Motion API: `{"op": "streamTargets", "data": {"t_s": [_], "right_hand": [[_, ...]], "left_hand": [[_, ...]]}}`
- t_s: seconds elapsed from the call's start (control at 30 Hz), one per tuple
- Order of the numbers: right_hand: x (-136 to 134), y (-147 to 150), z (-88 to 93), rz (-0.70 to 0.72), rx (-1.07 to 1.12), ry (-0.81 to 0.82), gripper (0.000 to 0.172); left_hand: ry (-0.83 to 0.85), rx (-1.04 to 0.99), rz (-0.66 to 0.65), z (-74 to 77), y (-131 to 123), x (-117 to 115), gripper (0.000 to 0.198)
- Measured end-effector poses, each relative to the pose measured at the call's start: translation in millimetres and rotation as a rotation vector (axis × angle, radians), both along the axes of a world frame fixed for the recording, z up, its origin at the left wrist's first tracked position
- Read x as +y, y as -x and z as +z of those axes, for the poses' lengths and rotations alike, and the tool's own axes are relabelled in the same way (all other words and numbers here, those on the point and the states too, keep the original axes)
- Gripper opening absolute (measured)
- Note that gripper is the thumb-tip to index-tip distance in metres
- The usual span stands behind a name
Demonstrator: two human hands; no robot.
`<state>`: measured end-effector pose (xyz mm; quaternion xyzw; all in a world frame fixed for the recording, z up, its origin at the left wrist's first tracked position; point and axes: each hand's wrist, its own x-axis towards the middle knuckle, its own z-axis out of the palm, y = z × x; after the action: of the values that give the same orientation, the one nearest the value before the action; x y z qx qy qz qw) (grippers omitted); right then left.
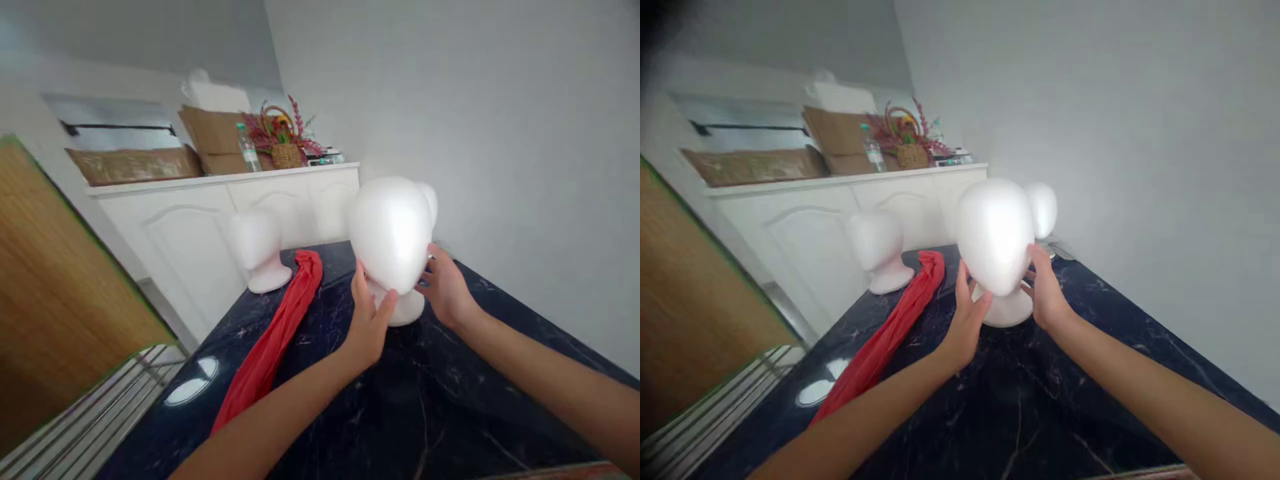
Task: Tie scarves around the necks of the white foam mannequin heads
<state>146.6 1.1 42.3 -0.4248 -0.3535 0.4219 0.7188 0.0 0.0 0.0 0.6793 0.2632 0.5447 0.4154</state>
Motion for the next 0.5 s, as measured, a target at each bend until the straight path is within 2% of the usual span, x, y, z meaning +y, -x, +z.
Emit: {"op": "streamTargets", "data": {"t_s": [0.13, 0.27, 0.4, 0.5], "right_hand": [[-4.6, -9.7, -22.8, -0.011, -0.016, 0.001, 0.049], [-7.2, -9.1, -35.4, -0.005, -0.041, -0.004, 0.046], [-10.8, -11.7, -35.8, -0.024, -0.016, 0.025, 0.044], [-12.7, -25.7, -33.1, -0.063, 0.064, 0.044, 0.043]], "left_hand": [[0.080, -0.017, -0.064, -21.6, -5.8, -9.5, 0.080], [0.120, -0.011, -0.099, -33.3, -1.4, -13.5, 0.079], [0.081, 0.062, -0.106, -27.3, 18.7, -14.7, 0.070], [-0.109, 0.155, 0.026, -9.7, 47.8, 4.0, 0.059]]}}
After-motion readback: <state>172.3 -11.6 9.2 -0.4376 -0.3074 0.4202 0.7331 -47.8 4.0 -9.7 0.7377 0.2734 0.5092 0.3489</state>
